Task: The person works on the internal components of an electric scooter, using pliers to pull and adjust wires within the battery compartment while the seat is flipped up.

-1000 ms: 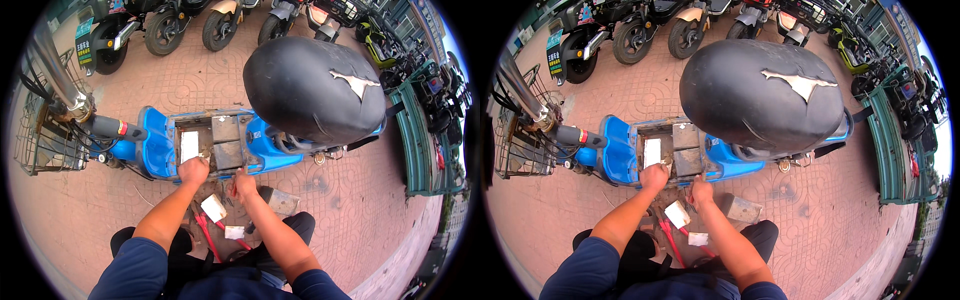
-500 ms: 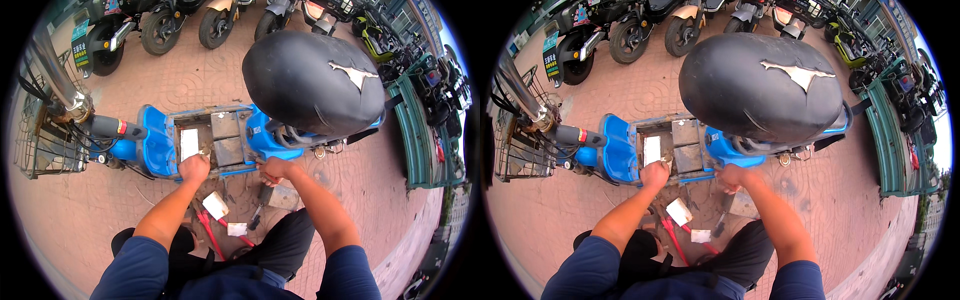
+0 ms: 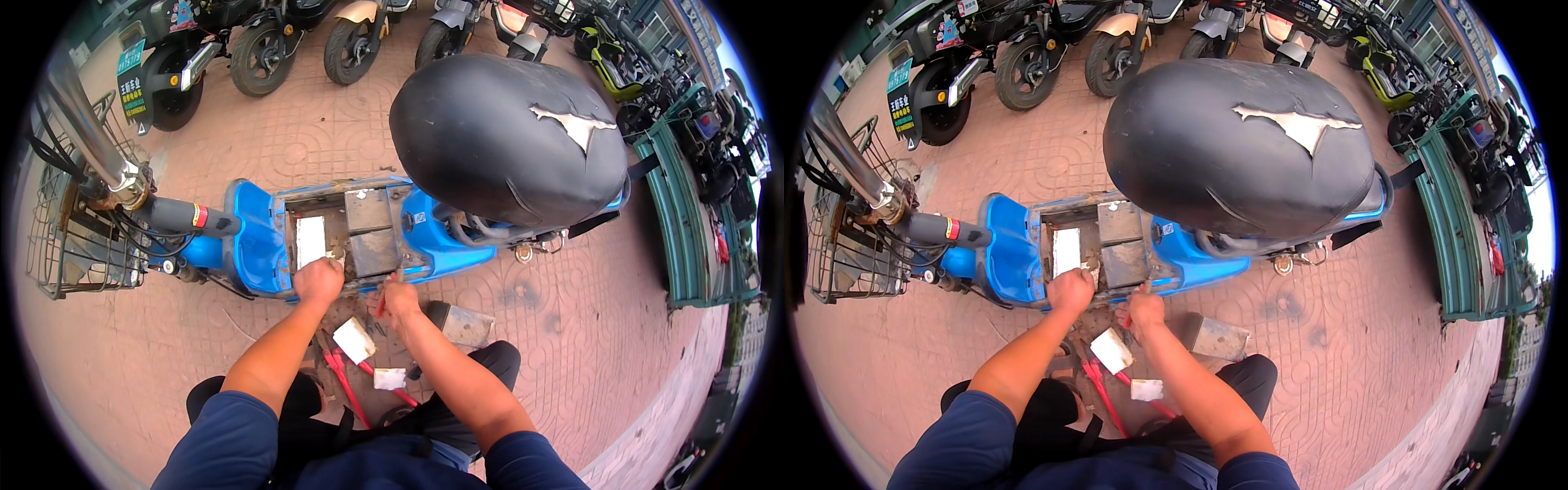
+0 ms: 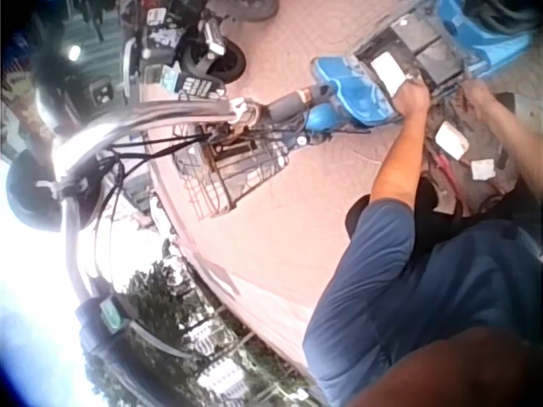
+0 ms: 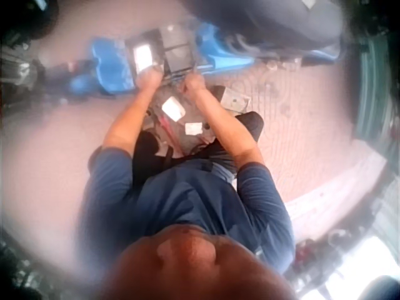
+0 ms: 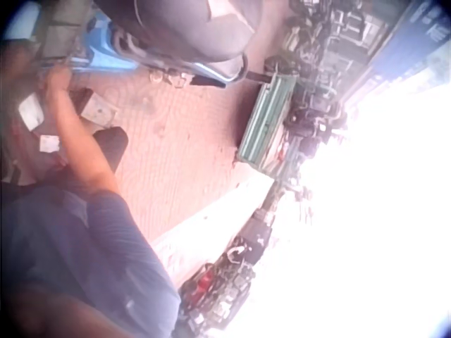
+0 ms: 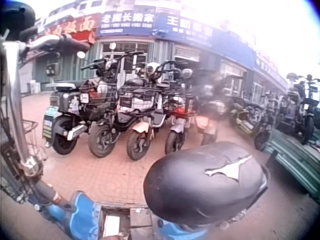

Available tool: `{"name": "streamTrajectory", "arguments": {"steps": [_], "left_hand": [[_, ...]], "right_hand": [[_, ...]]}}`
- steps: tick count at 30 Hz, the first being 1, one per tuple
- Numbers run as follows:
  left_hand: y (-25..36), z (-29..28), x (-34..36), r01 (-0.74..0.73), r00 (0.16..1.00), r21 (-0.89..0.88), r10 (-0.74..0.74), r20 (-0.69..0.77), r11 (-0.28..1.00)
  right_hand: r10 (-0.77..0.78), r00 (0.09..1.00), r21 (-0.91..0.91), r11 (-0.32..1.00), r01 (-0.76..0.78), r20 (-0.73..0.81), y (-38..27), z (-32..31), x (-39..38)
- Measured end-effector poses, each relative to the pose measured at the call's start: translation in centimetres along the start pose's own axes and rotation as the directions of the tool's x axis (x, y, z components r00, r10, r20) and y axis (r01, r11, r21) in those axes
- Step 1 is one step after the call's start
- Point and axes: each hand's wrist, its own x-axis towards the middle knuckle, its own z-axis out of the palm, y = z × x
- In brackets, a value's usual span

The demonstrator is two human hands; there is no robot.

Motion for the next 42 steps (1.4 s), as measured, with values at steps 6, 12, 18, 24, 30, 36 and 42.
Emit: {"name": "streamTrajectory", "arguments": {"steps": [6,12,18,24,30,36,42], "left_hand": [[0.0,-0.1,0.0,0.001,1.000,-0.002,-0.001,-0.002,1.000],[0.4,-0.6,0.0,-0.003,1.000,0.003,0.003,0.009,1.000],[-0.2,-0.5,0.0,-0.007,1.000,0.002,0.007,0.005,1.000],[0.6,-0.5,-0.1,-0.028,1.000,-0.022,0.028,-0.008,0.999],[-0.1,-0.2,-0.1,0.003,1.000,-0.003,-0.003,-0.019,1.000],[0.1,-0.2,0.0,-0.018,1.000,-0.009,0.018,0.009,1.000],[0.0,-0.7,0.1,0.004,0.998,0.007,-0.004,0.064,1.000]], "right_hand": [[0.020,1.000,-0.042,0.999,-0.020,-0.006,-1.6,-1.1,-1.0],[0.014,1.000,0.065,0.998,-0.015,0.027,-1.0,-0.8,-1.0],[0.044,0.987,-0.270,0.963,-0.001,0.154,-3.0,-4.3,-1.4],[0.346,0.934,-0.965,0.263,-0.005,0.090,-16.3,-8.4,0.2],[0.256,0.961,-0.850,0.524,-0.051,0.100,-11.7,-7.8,-0.7],[0.102,0.993,-0.215,0.973,-0.089,0.051,-2.5,-4.0,0.0],[0.037,0.992,-0.139,0.990,-0.020,0.124,-1.5,-2.6,-0.4]]}}
